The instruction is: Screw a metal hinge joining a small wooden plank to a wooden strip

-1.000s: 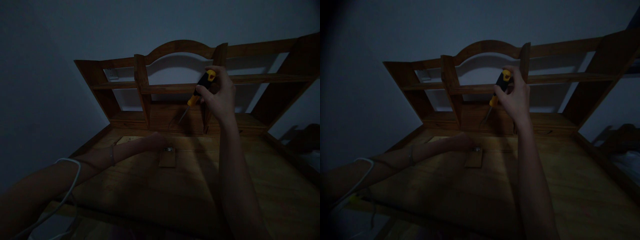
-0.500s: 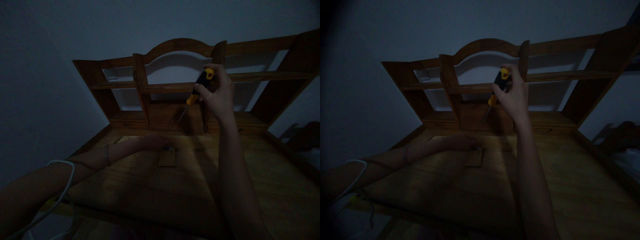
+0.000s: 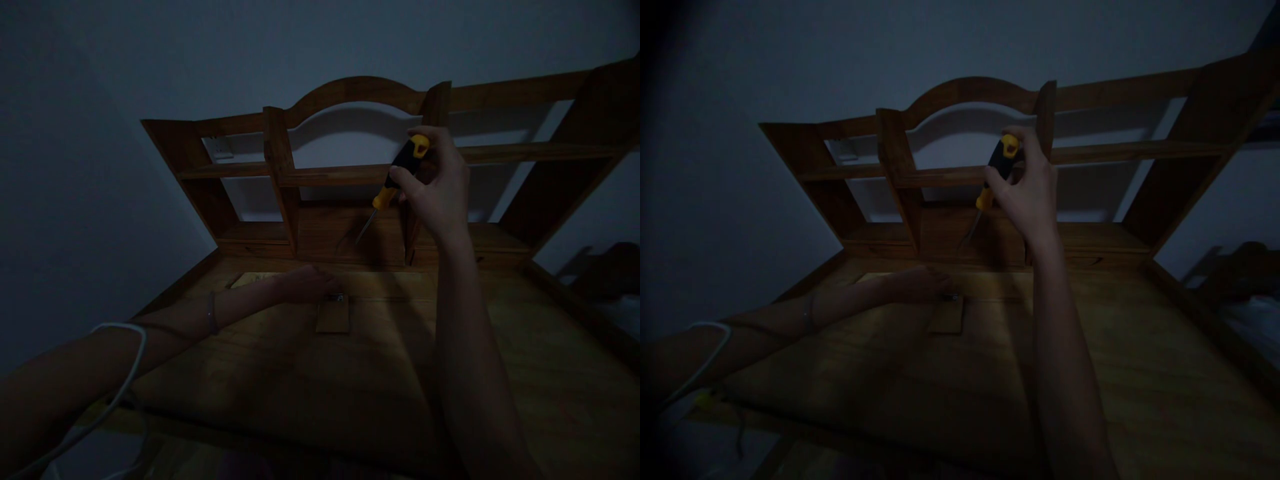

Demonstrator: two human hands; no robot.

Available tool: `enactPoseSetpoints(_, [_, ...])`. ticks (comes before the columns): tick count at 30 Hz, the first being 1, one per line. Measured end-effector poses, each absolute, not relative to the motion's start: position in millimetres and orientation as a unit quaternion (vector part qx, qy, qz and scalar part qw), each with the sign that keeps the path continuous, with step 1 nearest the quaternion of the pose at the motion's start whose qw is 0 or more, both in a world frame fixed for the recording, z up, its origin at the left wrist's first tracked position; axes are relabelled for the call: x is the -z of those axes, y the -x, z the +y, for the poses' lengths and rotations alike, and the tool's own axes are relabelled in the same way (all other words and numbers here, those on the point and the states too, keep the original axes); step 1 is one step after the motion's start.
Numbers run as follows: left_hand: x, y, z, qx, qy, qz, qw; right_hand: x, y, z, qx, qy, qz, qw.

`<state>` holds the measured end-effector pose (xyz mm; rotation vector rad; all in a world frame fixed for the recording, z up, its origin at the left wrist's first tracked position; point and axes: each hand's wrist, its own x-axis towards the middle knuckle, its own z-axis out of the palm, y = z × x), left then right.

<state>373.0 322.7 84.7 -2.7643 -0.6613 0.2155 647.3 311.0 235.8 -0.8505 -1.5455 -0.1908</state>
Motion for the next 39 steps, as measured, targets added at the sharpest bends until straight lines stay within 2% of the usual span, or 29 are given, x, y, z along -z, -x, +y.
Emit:
enactPoseSetpoints(9, [-76.6, -373.1, 326.6, -0.072, 0.951, -0.221, 0.204, -235.0, -647.2, 316.5, 0.083, 0.36, -0.676, 0.637])
enactPoseSetpoints(21, [-83.9, -371.9, 327.6, -0.076, 0.932, -0.311, 0.167, -233.8, -648.2, 315.5, 0.073, 0.361, -0.675, 0.639])
enactPoseSetpoints(27, [-99.5, -369.0, 322.6, -0.084, 0.954, -0.264, 0.111, -234.7, -647.5, 314.1, 0.073, 0.365, -0.679, 0.633])
enactPoseSetpoints(39, [-82.2, -371.1, 325.9, -0.085, 0.936, -0.321, 0.116, -234.0, -645.5, 315.3, 0.074, 0.364, -0.678, 0.634])
